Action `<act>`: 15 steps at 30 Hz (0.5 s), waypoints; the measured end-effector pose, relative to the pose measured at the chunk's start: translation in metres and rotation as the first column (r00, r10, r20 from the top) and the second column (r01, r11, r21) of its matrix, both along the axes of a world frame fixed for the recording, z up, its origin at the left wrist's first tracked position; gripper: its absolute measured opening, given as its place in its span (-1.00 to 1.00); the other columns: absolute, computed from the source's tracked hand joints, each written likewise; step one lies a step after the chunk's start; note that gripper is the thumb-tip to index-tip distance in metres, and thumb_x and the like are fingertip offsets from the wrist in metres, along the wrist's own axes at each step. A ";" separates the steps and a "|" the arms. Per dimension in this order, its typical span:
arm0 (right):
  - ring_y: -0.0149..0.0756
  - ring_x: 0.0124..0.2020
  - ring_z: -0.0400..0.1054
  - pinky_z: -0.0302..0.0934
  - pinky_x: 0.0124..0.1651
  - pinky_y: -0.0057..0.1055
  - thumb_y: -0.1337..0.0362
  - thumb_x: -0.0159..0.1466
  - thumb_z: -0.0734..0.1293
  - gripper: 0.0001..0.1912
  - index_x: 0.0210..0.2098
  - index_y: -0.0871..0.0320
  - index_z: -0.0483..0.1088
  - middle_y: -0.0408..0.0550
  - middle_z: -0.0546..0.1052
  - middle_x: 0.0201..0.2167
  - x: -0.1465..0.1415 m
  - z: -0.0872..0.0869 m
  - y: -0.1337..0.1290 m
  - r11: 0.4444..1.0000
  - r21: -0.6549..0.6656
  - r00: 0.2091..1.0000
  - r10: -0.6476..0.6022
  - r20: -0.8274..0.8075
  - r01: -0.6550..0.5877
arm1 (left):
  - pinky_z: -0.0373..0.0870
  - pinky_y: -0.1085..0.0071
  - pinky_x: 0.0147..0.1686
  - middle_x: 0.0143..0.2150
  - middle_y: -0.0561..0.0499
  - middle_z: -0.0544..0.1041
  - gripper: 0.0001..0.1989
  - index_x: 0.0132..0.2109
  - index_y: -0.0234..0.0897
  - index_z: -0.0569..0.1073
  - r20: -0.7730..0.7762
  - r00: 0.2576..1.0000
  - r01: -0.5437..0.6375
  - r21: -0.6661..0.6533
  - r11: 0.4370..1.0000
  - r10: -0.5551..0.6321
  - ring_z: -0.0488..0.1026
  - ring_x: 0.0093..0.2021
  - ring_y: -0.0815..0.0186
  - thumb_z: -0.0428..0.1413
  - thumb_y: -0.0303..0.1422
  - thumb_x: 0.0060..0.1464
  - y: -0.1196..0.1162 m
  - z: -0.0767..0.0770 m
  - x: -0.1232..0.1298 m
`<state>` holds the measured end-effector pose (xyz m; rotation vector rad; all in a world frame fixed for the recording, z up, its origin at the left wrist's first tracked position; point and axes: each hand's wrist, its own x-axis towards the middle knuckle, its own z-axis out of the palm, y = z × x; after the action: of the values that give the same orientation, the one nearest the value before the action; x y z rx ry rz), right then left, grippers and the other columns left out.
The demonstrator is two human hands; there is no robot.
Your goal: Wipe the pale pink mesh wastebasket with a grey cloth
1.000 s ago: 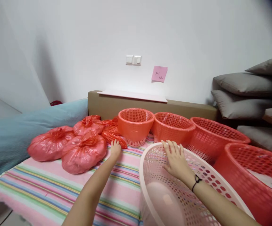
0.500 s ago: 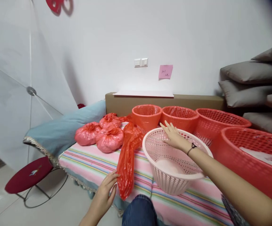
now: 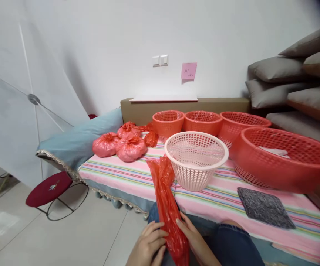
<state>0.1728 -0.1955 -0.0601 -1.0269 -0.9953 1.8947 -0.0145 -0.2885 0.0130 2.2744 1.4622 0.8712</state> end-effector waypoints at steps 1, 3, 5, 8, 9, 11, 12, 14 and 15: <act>0.11 0.06 0.47 0.29 0.17 0.04 -0.13 0.01 0.51 -0.21 0.12 0.13 0.39 0.15 0.57 0.03 -0.003 0.003 -0.004 0.998 -0.046 0.997 0.026 -0.069 -0.029 | 0.24 0.09 0.33 0.13 -0.06 0.57 -0.70 0.04 -0.05 0.57 0.103 0.994 -0.030 -0.021 0.999 0.032 0.39 0.27 0.13 0.07 -0.40 0.23 -0.002 -0.003 0.005; 0.05 0.08 0.46 0.27 0.20 0.00 -0.01 0.05 0.51 -0.22 0.19 0.10 0.32 0.10 0.56 0.07 -0.006 0.017 -0.012 0.996 -0.050 0.990 0.064 -0.129 -0.071 | 0.12 0.02 0.37 0.29 -0.10 0.42 -0.68 0.10 -0.05 0.54 0.388 0.873 -0.276 -0.105 0.955 0.295 0.25 0.37 0.06 0.11 -0.25 0.22 -0.001 -0.010 0.012; 0.00 0.15 0.40 0.20 0.26 -0.04 0.13 0.08 0.49 -0.23 0.25 0.07 0.28 0.06 0.49 0.17 -0.005 0.036 -0.018 0.992 0.071 0.988 0.111 -0.110 -0.103 | 0.07 -0.05 0.37 0.36 -0.14 0.34 -0.56 0.16 -0.10 0.48 0.627 0.486 -0.497 -0.374 0.783 0.608 0.14 0.42 -0.01 0.13 -0.09 0.18 0.009 -0.019 0.013; -0.04 0.29 0.25 0.01 0.38 -0.09 0.26 0.08 0.44 -0.24 0.28 0.04 0.31 -0.01 0.39 0.28 0.003 0.059 -0.024 0.914 0.303 0.962 0.263 0.069 -0.271 | 0.20 -0.13 0.29 0.25 -0.27 0.44 -0.37 0.13 -0.26 0.47 0.669 0.032 -0.124 -0.734 0.667 0.742 0.23 0.37 -0.13 0.14 0.10 0.08 0.035 -0.028 -0.001; -0.03 0.32 0.21 -0.06 0.41 -0.08 0.29 0.07 0.43 -0.25 0.28 0.02 0.33 -0.02 0.37 0.30 0.007 0.065 -0.025 0.868 0.348 0.935 0.315 0.164 -0.354 | 0.25 -0.13 0.25 0.18 -0.32 0.50 -0.34 0.08 -0.31 0.49 0.683 -0.020 0.049 -0.729 0.683 0.730 0.31 0.31 -0.15 0.12 0.14 0.07 0.044 -0.030 -0.009; 0.02 0.34 0.16 -0.11 0.42 -0.06 0.33 0.06 0.40 -0.27 0.25 -0.08 0.39 -0.08 0.38 0.30 0.016 0.073 -0.026 0.780 0.380 0.856 0.374 0.356 -0.498 | 0.35 -0.06 0.20 0.03 -0.32 0.60 -0.34 -0.01 -0.34 0.54 0.759 -0.068 0.225 -0.620 0.752 0.647 0.46 0.19 -0.12 0.10 0.18 0.06 0.063 -0.033 -0.028; 0.03 0.31 0.21 -0.06 0.40 -0.06 0.35 0.03 0.40 -0.26 0.22 -0.14 0.41 -0.10 0.43 0.26 0.020 0.076 -0.026 0.741 0.386 0.818 0.381 0.430 -0.549 | 0.40 0.00 0.16 -0.04 -0.26 0.64 -0.40 -0.05 -0.29 0.56 0.810 -0.067 0.213 -0.559 0.801 0.583 0.53 0.11 -0.06 0.10 0.15 0.08 0.071 -0.032 -0.038; 0.03 0.17 0.38 0.15 0.29 -0.10 0.38 -0.02 0.39 -0.24 0.17 -0.24 0.45 -0.13 0.54 0.13 0.028 0.080 -0.023 0.685 0.420 0.776 0.354 0.522 -0.595 | 0.50 0.10 0.06 -0.16 -0.13 0.68 -0.53 -0.13 -0.20 0.57 0.878 0.029 0.210 -0.473 0.856 0.478 0.61 -0.04 0.04 0.13 0.10 0.10 0.088 -0.025 -0.058; 0.00 0.10 0.44 0.24 0.23 -0.13 0.39 -0.03 0.37 -0.25 0.16 -0.25 0.46 -0.12 0.57 0.07 0.031 0.082 -0.021 0.675 0.453 0.781 0.309 0.543 -0.582 | 0.55 0.13 -0.03 -0.23 -0.10 0.69 -0.55 -0.17 -0.18 0.57 0.903 0.086 0.183 -0.429 0.884 0.421 0.64 -0.13 0.06 0.13 0.11 0.08 0.096 -0.017 -0.066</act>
<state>0.2037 -0.2163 0.0223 -0.8464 -2.1381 1.5243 -0.0810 -0.1920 -0.0042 0.6384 0.9088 1.4888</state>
